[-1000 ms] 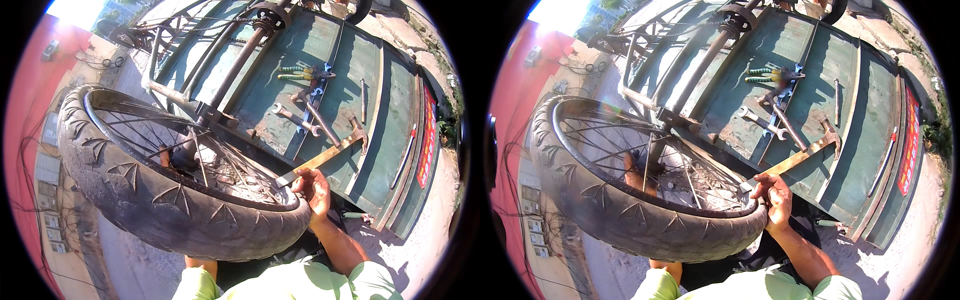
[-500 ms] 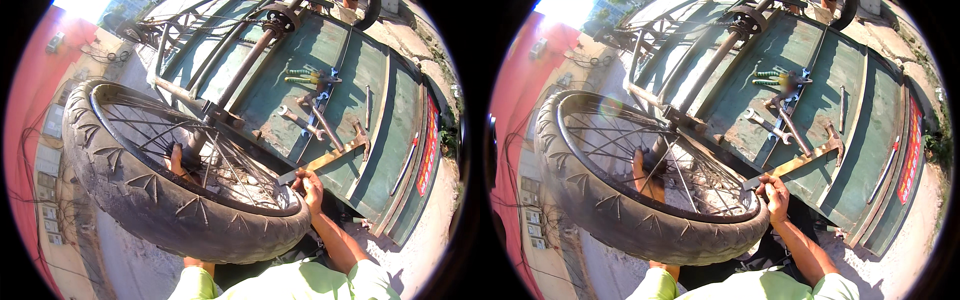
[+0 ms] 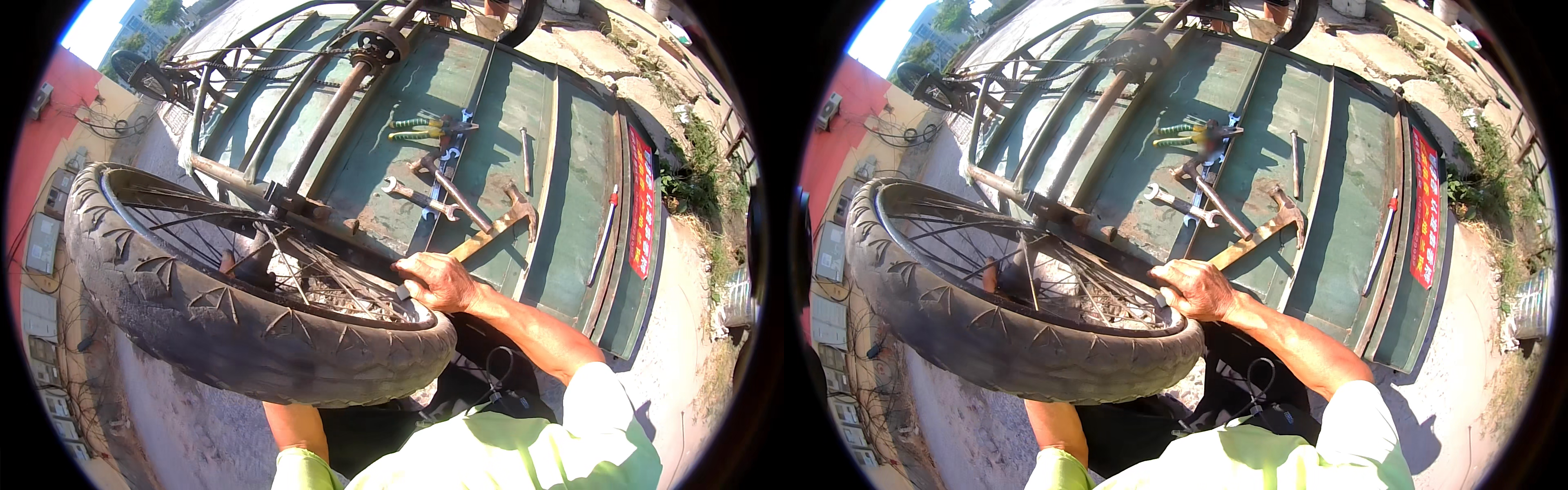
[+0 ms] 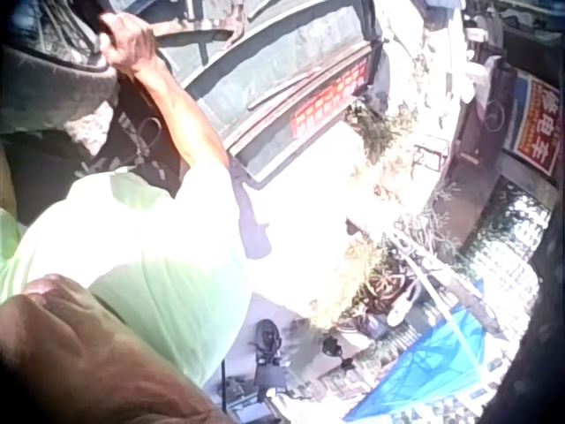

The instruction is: The person removes a bicycle wheel from a green cargo cart and works on the hub assembly. They use a hammer to tap the axle and a wrench to tighten the nuts, assisted by another person who holds the wheel steady.

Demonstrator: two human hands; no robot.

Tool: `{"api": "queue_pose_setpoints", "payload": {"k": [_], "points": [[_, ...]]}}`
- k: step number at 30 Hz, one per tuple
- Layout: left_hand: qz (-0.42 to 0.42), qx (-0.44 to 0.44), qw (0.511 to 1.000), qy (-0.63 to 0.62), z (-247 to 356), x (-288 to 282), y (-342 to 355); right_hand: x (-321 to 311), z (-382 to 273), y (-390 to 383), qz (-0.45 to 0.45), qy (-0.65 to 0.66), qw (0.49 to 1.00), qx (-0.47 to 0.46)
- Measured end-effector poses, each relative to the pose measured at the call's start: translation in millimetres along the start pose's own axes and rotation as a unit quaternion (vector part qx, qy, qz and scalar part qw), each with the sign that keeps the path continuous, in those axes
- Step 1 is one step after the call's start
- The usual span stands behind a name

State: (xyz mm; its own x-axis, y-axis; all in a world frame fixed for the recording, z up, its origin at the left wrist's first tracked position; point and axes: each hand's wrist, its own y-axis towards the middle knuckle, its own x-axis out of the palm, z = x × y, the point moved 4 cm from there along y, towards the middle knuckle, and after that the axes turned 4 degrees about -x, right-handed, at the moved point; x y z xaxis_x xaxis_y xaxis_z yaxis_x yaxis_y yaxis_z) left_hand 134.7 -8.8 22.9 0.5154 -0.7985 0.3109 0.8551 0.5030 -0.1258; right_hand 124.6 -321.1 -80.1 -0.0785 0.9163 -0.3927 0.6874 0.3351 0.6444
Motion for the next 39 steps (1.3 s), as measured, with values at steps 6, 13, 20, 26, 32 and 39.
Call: {"api": "queue_pose_setpoints", "payload": {"k": [6, 13, 20, 26, 32, 39], "points": [[-0.007, 0.0, 1.0, -0.012, 1, -9, -11, 5, 6, 4, -0.116, -0.055, 0.991, -0.038], [-0.017, 0.003, 1.0, -0.025, 3, -12, -15, -14, -6, 3, -0.204, -0.072, 0.972, -0.09], [-0.01, 0.0, 0.999, -0.033, 2, -26, -30, -1, -4, -3, -0.199, -0.194, 0.948, -0.155], [-0.01, -0.004, 0.999, -0.037, -3, -33, -36, 0, -12, 0, -0.182, -0.261, 0.931, -0.179], [-0.01, -0.005, 0.999, -0.043, -3, -36, -39, -23, -18, 21, -0.157, -0.175, 0.96, -0.154], [-0.015, -0.005, 0.999, -0.05, -4, -35, -38, -70, -16, 66, -0.084, -0.135, 0.983, -0.092]]}}
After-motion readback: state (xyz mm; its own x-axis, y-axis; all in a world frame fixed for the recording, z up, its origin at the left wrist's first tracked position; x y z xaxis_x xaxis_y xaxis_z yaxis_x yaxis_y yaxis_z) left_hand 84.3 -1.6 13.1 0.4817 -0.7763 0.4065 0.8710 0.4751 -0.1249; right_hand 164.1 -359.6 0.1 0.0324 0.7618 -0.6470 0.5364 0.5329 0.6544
